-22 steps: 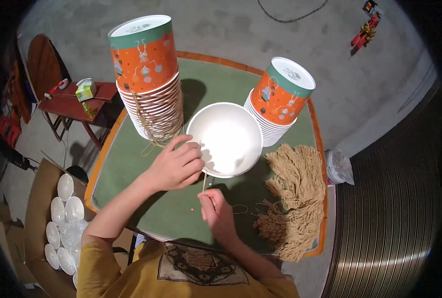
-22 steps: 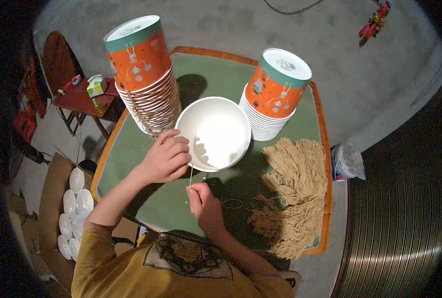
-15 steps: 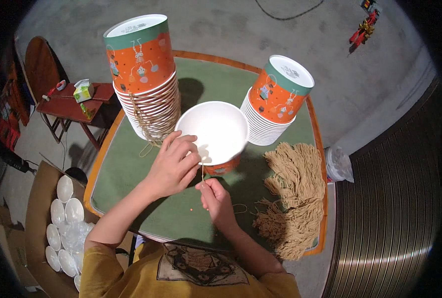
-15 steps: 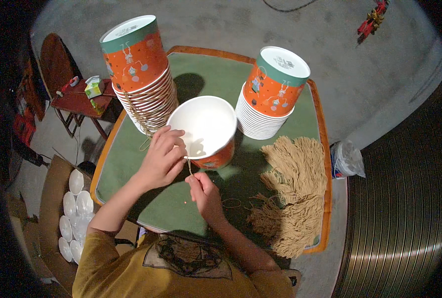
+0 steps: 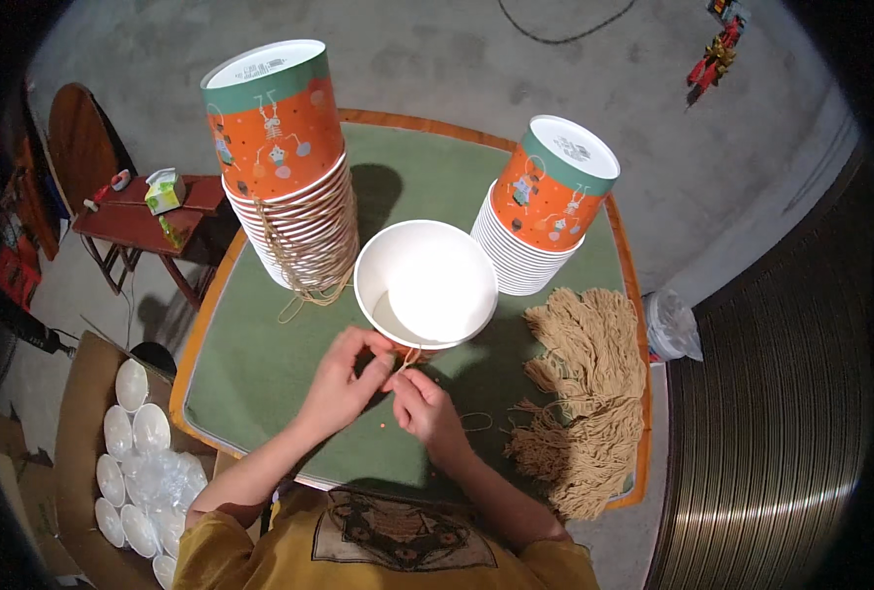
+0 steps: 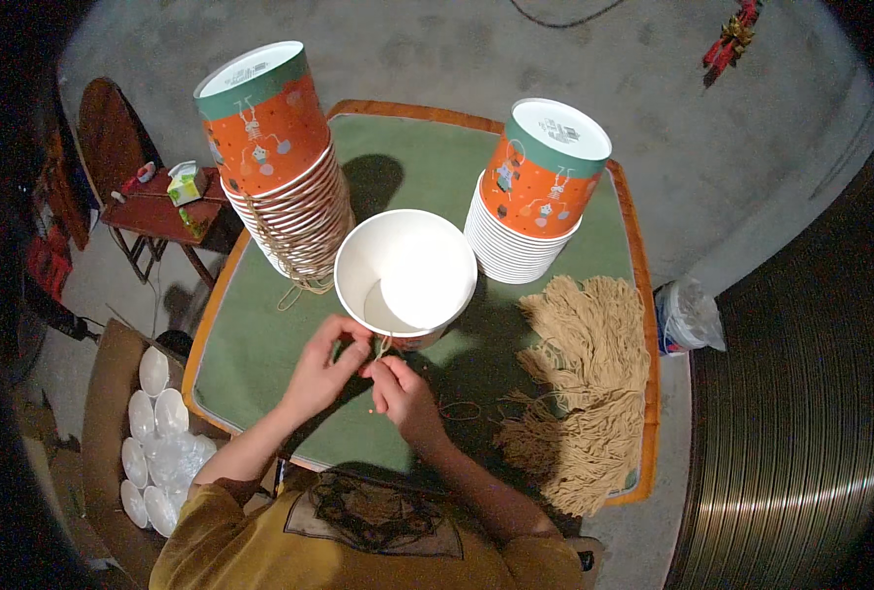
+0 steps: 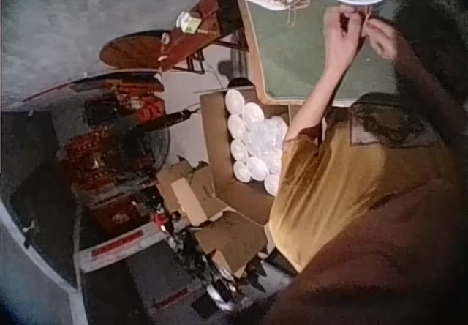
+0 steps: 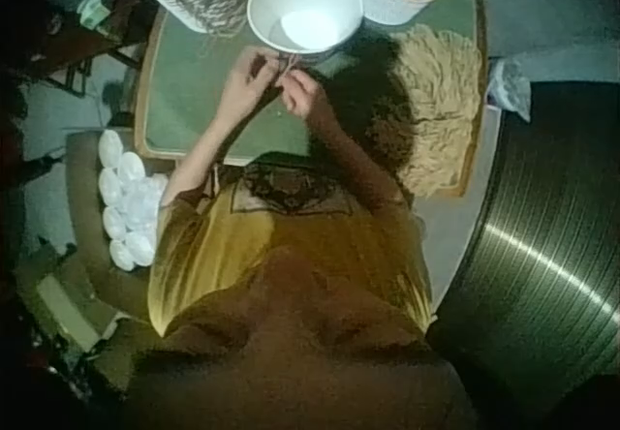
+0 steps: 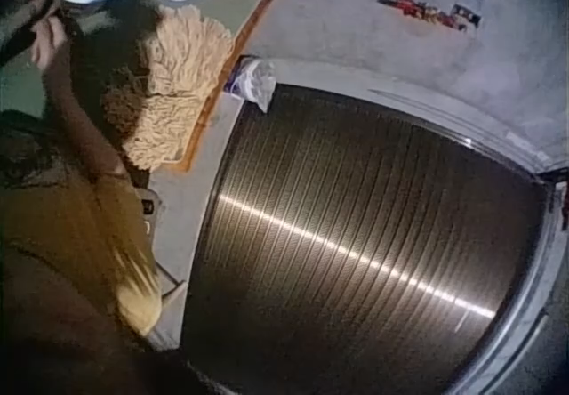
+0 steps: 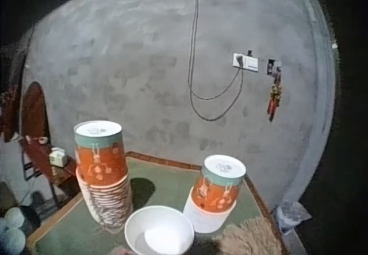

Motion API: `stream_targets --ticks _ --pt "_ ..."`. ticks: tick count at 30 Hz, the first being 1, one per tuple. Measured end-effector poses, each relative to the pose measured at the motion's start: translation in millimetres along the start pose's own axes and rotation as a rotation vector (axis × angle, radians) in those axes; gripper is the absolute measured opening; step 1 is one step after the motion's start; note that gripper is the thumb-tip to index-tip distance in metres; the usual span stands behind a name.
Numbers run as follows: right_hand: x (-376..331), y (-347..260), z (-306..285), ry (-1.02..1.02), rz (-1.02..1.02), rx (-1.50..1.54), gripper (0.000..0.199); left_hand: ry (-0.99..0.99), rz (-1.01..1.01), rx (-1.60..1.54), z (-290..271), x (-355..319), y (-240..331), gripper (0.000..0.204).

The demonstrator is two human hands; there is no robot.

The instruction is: Threading string through pre-punched holes in paper cups and organizing them into stacks.

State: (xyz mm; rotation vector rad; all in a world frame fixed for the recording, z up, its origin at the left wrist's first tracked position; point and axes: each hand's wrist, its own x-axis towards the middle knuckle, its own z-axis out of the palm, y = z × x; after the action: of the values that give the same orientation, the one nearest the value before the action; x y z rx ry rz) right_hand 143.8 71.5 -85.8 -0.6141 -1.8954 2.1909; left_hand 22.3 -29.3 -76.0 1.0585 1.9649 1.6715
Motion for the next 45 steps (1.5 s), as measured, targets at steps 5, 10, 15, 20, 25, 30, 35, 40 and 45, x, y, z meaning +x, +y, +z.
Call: stream_targets --ticks 5,10,15,20,25,30,35,40,45 --pt "-19.8 -0.5 4.1 -0.028 0.075 -0.022 0.027 -0.358 -0.404 -0.530 -1.0 4.9 -8.1 0.018" --pt "-23.6 4.4 1.7 -0.054 0.111 0.028 0.028 -0.401 -0.537 -0.794 3.1 3.3 1.6 0.014" --pt "-26.0 5.1 1.3 -0.064 0.087 -0.026 0.028 -0.402 -0.612 -0.907 6.4 2.4 4.8 0.010" --pt "-27.7 12.9 2.2 -0.078 0.012 -0.092 0.029 -0.415 -0.616 -0.983 5.9 1.2 -4.0 0.010" --pt "-34.6 4.0 8.6 -0.069 -0.027 -0.197 0.031 -0.244 -0.667 -1.053 13.6 5.1 6.8 0.010" --pt "-44.9 6.2 19.5 -0.075 -0.031 -0.293 0.030 -0.192 -0.631 -1.060 10.2 16.2 16.9 0.013" --pt "-45.4 2.8 22.2 -0.042 -0.044 -0.323 0.028 -0.156 -0.704 -1.084 6.5 18.5 18.8 0.014" --pt "-44.5 5.2 23.7 -0.066 -0.107 -0.355 0.027 -0.211 -0.767 -1.128 5.9 12.2 18.5 0.012" --pt "-42.8 4.7 23.2 -0.069 -0.007 -0.298 0.027 -0.205 -0.781 -1.167 6.6 12.8 16.6 0.011"
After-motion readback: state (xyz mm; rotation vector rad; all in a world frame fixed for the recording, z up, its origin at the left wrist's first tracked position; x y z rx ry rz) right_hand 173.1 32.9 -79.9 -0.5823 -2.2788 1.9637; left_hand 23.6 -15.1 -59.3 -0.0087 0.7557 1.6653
